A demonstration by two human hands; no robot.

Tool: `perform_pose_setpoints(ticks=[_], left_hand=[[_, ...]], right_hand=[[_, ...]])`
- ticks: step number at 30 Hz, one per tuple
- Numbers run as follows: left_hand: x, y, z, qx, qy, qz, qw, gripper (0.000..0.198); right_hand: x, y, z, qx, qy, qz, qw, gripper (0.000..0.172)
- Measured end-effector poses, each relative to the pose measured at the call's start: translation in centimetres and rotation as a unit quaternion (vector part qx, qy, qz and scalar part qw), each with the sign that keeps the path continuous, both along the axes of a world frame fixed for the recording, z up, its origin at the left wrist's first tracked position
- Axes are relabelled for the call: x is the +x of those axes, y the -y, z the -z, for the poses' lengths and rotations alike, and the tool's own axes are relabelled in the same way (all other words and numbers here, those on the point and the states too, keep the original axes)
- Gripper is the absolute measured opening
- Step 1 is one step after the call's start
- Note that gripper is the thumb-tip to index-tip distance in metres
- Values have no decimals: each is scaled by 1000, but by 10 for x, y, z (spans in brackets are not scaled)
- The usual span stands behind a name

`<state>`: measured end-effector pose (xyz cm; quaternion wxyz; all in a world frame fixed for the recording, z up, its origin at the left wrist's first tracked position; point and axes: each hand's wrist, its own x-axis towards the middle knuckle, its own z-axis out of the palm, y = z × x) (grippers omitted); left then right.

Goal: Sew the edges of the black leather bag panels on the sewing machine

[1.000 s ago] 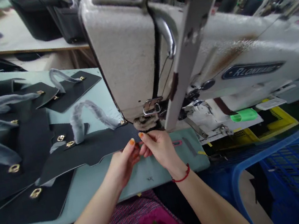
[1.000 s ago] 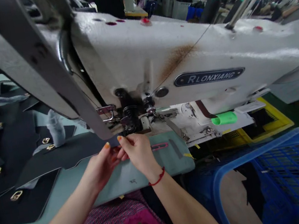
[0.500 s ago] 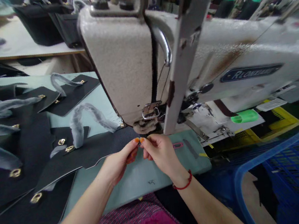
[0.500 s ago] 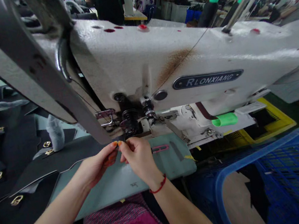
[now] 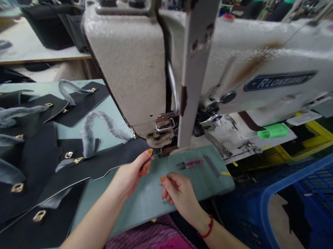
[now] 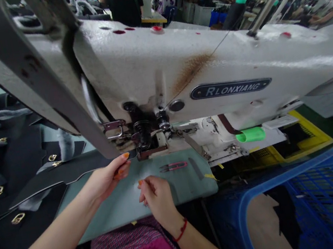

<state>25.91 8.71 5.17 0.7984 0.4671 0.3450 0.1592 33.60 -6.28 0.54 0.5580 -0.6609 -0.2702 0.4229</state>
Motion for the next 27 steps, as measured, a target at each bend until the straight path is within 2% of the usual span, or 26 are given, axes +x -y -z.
perform_pose_setpoints(ticks=[3, 5, 21, 27], left_hand=[[2, -1, 1, 6, 6, -24, 1000, 51], [3, -2, 3, 3, 6, -43, 999, 49], [11, 0, 9, 39, 5, -150, 988, 41], [15, 9, 12, 52, -15, -173, 983, 41]], right_hand=[[-4, 6, 18, -26, 21, -12, 999, 33], [-5, 7, 23, -34, 41, -26, 998, 32], [-5, 8, 34, -28, 82, -42, 995, 32], [-5, 10, 37, -27, 75, -41, 996, 33]])
